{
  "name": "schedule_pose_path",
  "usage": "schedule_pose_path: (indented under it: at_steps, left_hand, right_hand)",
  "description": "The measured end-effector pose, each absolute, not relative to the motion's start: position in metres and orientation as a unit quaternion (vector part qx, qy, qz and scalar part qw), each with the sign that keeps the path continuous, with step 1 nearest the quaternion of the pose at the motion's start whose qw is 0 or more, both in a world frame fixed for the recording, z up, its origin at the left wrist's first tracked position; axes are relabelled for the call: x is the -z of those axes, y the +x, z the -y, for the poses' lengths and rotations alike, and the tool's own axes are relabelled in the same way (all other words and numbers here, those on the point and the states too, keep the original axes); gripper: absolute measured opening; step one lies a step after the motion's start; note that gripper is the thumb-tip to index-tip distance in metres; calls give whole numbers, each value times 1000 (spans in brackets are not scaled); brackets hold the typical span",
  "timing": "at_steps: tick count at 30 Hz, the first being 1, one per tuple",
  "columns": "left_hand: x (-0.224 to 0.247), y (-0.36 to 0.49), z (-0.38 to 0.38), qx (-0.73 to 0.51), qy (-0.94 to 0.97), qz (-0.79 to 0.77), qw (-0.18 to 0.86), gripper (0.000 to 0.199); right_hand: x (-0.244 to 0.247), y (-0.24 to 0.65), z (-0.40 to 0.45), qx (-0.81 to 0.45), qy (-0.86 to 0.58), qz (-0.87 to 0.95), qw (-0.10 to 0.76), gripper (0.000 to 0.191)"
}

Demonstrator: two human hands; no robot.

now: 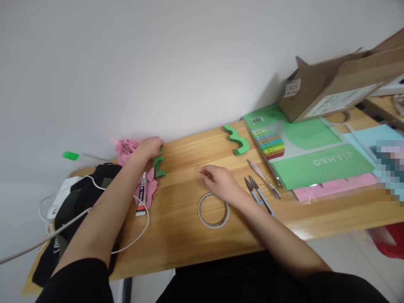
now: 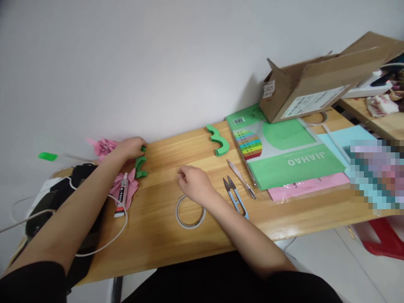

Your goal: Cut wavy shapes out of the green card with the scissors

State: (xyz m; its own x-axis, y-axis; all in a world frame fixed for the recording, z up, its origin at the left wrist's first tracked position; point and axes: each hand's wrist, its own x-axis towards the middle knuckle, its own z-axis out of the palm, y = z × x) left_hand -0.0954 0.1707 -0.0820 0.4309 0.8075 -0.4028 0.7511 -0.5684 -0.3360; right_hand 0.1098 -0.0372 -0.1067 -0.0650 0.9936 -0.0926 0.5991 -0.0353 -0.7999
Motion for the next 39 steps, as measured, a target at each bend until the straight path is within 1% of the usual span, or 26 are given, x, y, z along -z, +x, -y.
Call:
schedule_pose_path:
  at_steps: [4, 11, 15, 20, 23, 25, 26, 29, 31, 32, 35, 39]
  left_hand:
    - [80, -94, -170, -267, -847, 458, 49, 32]
    - [76, -93, -165, -250, -851, 461, 41, 41]
    - [68, -91, -163, -226, -854, 468, 28, 41]
    - [35, -94, -149, -136, -873, 469, 17, 39]
    - [24, -97, -121, -36, -880, 473, 23, 37]
    - [32, -93, -92, 99, -885, 454, -46, 29]
    - [41, -89, -76, 116, -898, 413, -97, 27]
    - [81, -71, -29, 109, -926, 326, -158, 12]
    - [109, -57, -5, 133, -928, 302, -174, 9]
    - [120, -52, 4, 155, -924, 303, -176, 11]
    - [146, -42, 17, 225, -899, 331, -175, 14]
    - [159, -41, 17, 286, -875, 351, -173, 15]
  right_hand:
    - [107, 110, 37, -354, -624, 638, 278, 18]
    - [110, 111, 37, -355, -621, 639, 285, 16]
    - [115, 114, 35, -358, -618, 636, 291, 16]
    - [117, 114, 34, -352, -621, 637, 293, 15]
    - [115, 116, 33, -336, -637, 630, 291, 16]
    - [111, 122, 32, -316, -658, 620, 288, 16]
    - [108, 127, 31, -300, -674, 612, 286, 16]
    - [95, 156, 27, -231, -740, 570, 273, 20]
    - [85, 181, 22, -175, -788, 534, 250, 26]
    - [81, 193, 19, -149, -808, 520, 233, 28]
    - [71, 221, 5, -114, -837, 512, 157, 25]
    - [72, 231, -21, -110, -826, 551, 54, 19]
